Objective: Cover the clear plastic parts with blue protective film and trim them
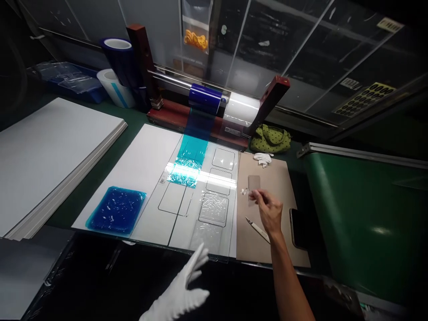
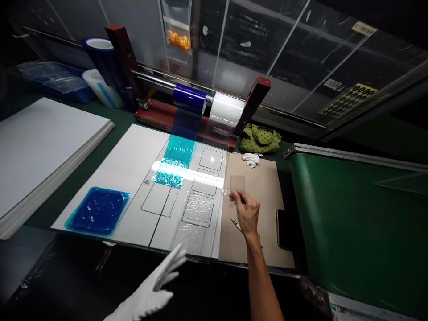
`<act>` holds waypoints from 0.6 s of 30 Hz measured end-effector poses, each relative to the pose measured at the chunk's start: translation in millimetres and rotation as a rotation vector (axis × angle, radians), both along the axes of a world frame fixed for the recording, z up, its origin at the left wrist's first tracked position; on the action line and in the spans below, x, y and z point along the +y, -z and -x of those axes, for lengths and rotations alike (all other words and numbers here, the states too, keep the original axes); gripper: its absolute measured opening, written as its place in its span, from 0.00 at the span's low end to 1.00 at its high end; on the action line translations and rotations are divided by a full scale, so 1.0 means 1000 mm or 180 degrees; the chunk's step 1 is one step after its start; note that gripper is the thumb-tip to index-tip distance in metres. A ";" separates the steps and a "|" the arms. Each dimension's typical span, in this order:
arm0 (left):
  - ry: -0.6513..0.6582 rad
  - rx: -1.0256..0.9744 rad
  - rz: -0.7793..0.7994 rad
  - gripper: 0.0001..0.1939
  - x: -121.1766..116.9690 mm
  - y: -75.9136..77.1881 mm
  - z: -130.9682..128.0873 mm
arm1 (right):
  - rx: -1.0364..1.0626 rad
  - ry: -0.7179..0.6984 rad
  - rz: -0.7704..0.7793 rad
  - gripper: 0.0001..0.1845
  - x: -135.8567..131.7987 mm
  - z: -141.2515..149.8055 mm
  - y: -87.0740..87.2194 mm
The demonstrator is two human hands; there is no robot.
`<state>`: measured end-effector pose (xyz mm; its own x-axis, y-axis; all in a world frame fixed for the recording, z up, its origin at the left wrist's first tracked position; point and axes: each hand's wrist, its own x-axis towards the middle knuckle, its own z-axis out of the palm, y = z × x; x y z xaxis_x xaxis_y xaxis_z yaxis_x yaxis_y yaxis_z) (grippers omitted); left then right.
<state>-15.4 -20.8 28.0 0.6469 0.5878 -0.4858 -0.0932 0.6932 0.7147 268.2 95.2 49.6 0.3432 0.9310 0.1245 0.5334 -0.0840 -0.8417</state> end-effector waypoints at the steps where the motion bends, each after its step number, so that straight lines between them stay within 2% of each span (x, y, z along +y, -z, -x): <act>1: -0.0015 0.0547 -0.0436 0.54 0.000 -0.005 -0.001 | 0.0260 -0.0057 0.0072 0.14 -0.021 0.015 -0.011; 3: -0.0176 0.1348 -0.1333 0.66 0.000 -0.016 -0.004 | 0.0936 -0.0146 0.0270 0.12 -0.061 0.050 -0.028; 5: -0.0481 0.1595 -0.2113 0.71 -0.002 -0.026 -0.004 | 0.1755 -0.0208 0.0449 0.12 -0.095 0.088 -0.037; 7: -0.0850 0.1390 -0.2551 0.69 -0.007 -0.036 0.003 | 0.2548 -0.0283 0.0567 0.12 -0.123 0.118 -0.040; 10: -0.1179 0.1035 -0.2614 0.58 -0.018 -0.049 0.026 | 0.3158 -0.0328 0.0529 0.14 -0.147 0.139 -0.038; 12: -0.1124 0.1088 -0.2791 0.55 -0.025 -0.054 0.045 | 0.2865 -0.0182 0.0340 0.17 -0.154 0.140 -0.039; 15: -0.0855 0.1487 -0.3400 0.58 -0.031 -0.061 0.069 | 0.1767 0.0027 0.0241 0.21 -0.159 0.143 -0.045; 18: -0.0580 0.1640 -0.3715 0.56 -0.031 -0.070 0.084 | 0.1343 -0.0543 0.0616 0.25 -0.164 0.161 -0.055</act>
